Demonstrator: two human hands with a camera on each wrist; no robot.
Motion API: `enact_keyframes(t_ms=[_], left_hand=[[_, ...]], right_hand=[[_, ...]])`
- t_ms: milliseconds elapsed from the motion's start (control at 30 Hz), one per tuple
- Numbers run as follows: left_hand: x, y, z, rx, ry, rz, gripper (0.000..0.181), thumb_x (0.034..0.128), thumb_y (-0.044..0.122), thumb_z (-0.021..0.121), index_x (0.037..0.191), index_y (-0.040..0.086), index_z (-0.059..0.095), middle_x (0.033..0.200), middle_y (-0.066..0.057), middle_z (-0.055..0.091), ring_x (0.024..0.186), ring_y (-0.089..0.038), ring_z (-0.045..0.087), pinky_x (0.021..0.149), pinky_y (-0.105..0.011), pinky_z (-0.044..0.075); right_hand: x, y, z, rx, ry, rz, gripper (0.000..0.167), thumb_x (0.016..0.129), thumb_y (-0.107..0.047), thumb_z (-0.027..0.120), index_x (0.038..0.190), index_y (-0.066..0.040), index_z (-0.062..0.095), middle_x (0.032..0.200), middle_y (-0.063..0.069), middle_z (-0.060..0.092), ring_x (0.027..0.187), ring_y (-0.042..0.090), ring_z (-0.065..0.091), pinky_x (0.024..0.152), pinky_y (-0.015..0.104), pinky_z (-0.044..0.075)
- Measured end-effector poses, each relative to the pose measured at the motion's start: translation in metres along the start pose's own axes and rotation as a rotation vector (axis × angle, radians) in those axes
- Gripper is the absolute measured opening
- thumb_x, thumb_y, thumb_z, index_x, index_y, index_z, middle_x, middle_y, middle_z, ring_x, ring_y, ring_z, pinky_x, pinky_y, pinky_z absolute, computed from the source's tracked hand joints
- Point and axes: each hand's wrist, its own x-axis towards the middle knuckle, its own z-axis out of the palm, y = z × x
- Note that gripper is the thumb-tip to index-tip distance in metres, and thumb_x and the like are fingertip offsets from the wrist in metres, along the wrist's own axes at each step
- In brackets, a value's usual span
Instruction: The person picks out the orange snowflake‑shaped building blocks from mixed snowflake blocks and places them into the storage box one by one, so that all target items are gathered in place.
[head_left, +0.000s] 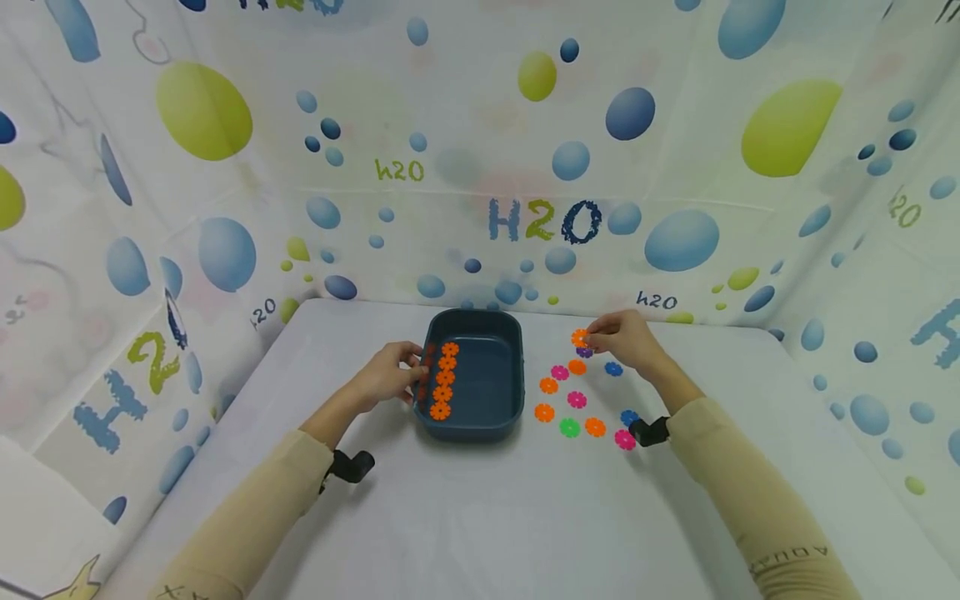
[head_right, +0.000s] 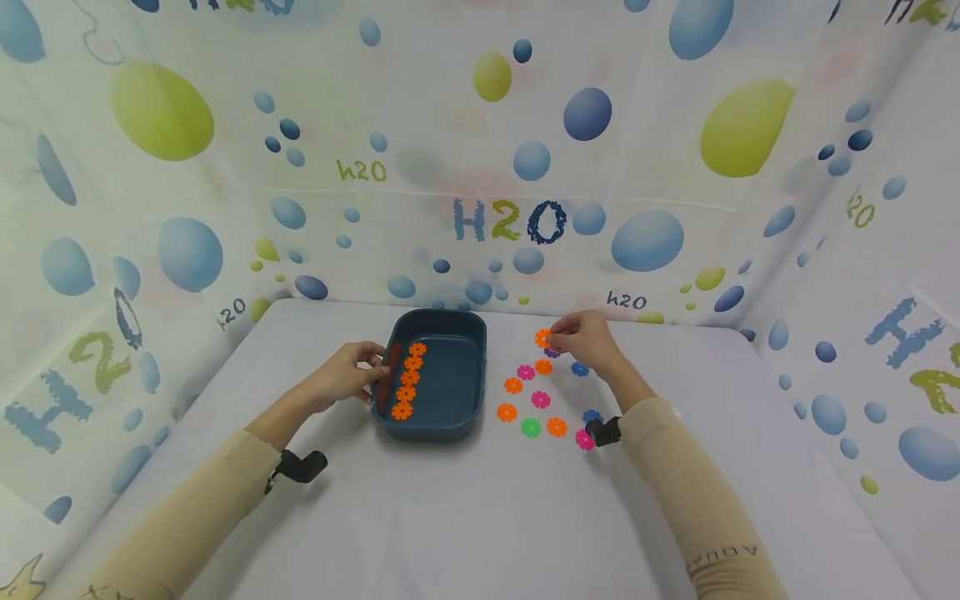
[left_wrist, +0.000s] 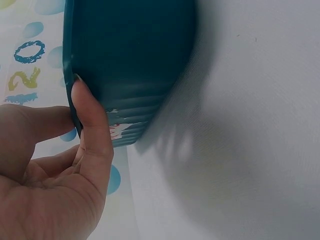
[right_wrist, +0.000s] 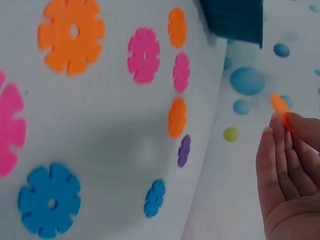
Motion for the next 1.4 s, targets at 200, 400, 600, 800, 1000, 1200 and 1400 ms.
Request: enact_keyframes(t_ms=[200, 400, 600, 800, 1000, 1200, 1400], left_hand=[[-0.001, 0.000, 0.000, -0.005, 0.001, -0.007, 0.044, 0.1053, 0.007, 0.055, 0.143, -0.011, 0.042, 0.104, -0.016, 0.050, 0.076, -0.022, 0.062, 0.061, -0.031, 0.062], [-0.001, 0.001, 0.001, -0.004, 0.005, -0.012, 0.043, 0.1051, 0.008, 0.056, 0.142, -0.010, 0.043, 0.104, -0.016, 0.050, 0.077, -0.022, 0.062, 0.061, -0.031, 0.062], [-0.001, 0.000, 0.001, -0.007, 0.001, 0.005, 0.045, 0.1049, 0.007, 0.056, 0.144, -0.011, 0.041, 0.104, -0.016, 0.050, 0.074, -0.021, 0.061, 0.060, -0.032, 0.061], [-0.001, 0.001, 0.000, -0.008, 0.006, 0.008, 0.046, 0.1050, 0.008, 0.056, 0.145, -0.011, 0.041, 0.104, -0.015, 0.051, 0.072, -0.020, 0.061, 0.060, -0.032, 0.061], [-0.001, 0.002, 0.001, -0.011, 0.003, 0.001, 0.046, 0.1057, 0.007, 0.054, 0.145, -0.011, 0.040, 0.104, -0.015, 0.050, 0.070, -0.020, 0.059, 0.060, -0.032, 0.061], [0.000, 0.002, 0.001, -0.005, 0.000, 0.001, 0.046, 0.1057, 0.007, 0.054, 0.145, -0.012, 0.040, 0.104, -0.016, 0.050, 0.072, -0.020, 0.059, 0.060, -0.032, 0.061], [-0.002, 0.003, 0.001, -0.006, 0.005, -0.011, 0.045, 0.1054, 0.007, 0.055, 0.144, -0.011, 0.041, 0.105, -0.016, 0.050, 0.074, -0.021, 0.059, 0.060, -0.032, 0.061]], right_hand=[[-0.008, -0.022, 0.015, 0.034, -0.036, -0.033, 0.028, 0.102, -0.016, 0.064, 0.121, 0.004, 0.066, 0.110, 0.020, 0.072, 0.108, 0.044, 0.066, 0.103, 0.050, 0.053], [-0.007, -0.042, 0.032, 0.041, -0.059, -0.071, 0.026, 0.101, -0.016, 0.066, 0.120, 0.002, 0.069, 0.106, 0.016, 0.074, 0.103, 0.038, 0.068, 0.095, 0.043, 0.057], [-0.001, -0.063, 0.052, 0.074, -0.111, -0.144, 0.020, 0.099, -0.011, 0.068, 0.112, 0.005, 0.071, 0.100, 0.017, 0.075, 0.090, 0.031, 0.071, 0.090, 0.041, 0.060], [0.002, -0.085, 0.070, 0.101, -0.149, -0.167, 0.018, 0.097, -0.009, 0.071, 0.108, 0.005, 0.071, 0.099, 0.017, 0.075, 0.090, 0.032, 0.072, 0.085, 0.035, 0.061], [0.010, -0.106, 0.086, 0.098, -0.166, -0.173, 0.016, 0.096, -0.009, 0.072, 0.106, 0.003, 0.072, 0.098, 0.015, 0.075, 0.087, 0.026, 0.072, 0.089, 0.043, 0.061], [0.020, -0.121, 0.101, 0.080, -0.149, -0.146, 0.015, 0.093, -0.007, 0.073, 0.104, 0.003, 0.073, 0.097, 0.015, 0.075, 0.091, 0.033, 0.072, 0.082, 0.036, 0.062], [0.036, -0.134, 0.116, 0.035, -0.107, -0.082, 0.016, 0.093, -0.005, 0.072, 0.104, 0.004, 0.075, 0.099, 0.018, 0.074, 0.096, 0.040, 0.071, 0.073, 0.031, 0.062]])
